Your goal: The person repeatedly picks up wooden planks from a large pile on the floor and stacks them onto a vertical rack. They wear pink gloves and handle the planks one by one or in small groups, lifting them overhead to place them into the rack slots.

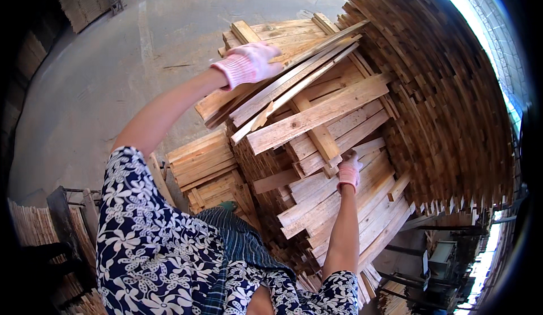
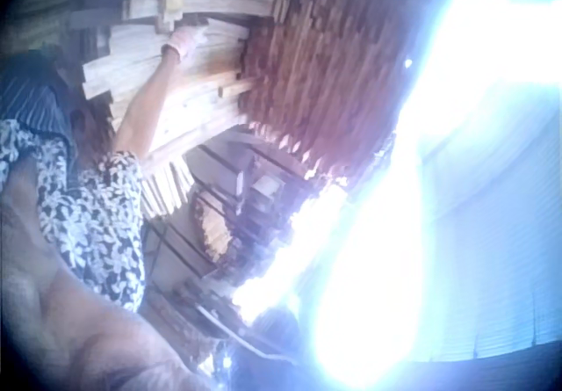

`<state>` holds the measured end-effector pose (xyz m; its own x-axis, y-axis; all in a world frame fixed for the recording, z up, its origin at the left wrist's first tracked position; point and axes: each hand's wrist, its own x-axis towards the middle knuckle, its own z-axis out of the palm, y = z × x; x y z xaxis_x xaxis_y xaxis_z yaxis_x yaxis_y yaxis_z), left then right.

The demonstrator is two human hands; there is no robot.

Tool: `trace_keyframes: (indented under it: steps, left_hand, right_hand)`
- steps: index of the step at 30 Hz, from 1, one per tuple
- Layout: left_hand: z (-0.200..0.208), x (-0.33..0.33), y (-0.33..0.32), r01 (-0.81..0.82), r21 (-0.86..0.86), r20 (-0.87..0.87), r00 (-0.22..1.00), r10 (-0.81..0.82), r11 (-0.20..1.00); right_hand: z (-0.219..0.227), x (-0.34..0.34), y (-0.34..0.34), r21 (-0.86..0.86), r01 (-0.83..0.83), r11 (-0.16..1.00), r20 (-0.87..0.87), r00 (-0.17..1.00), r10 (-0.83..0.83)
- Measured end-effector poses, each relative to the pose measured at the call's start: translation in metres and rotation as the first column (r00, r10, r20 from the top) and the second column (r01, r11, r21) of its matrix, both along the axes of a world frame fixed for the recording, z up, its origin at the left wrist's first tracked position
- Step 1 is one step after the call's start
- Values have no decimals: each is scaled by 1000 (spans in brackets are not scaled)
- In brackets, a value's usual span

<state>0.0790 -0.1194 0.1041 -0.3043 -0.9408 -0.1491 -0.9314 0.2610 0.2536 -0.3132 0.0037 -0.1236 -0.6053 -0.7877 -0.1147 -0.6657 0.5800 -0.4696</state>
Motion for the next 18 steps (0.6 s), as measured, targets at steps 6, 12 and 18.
trace_keyframes:
  steps: [6, 12, 18]
  left_hand:
    - [-25, -45, -44, 94, -106, -67, 993, -101, 990]
    - [-21, -37, -81, 47, 105, -253, 967, -19, 993]
    - [-33, 14, -83, 31, 195, -154, 988, -1, 980]
  right_hand:
    - [8, 25, -8, 26, 182, 983, 119, 976, -184]
    - [-12, -9, -3, 111, 14, 994, -80, 997, -5]
    - [30, 15, 9, 88, 2, 996, -95, 995, 6]
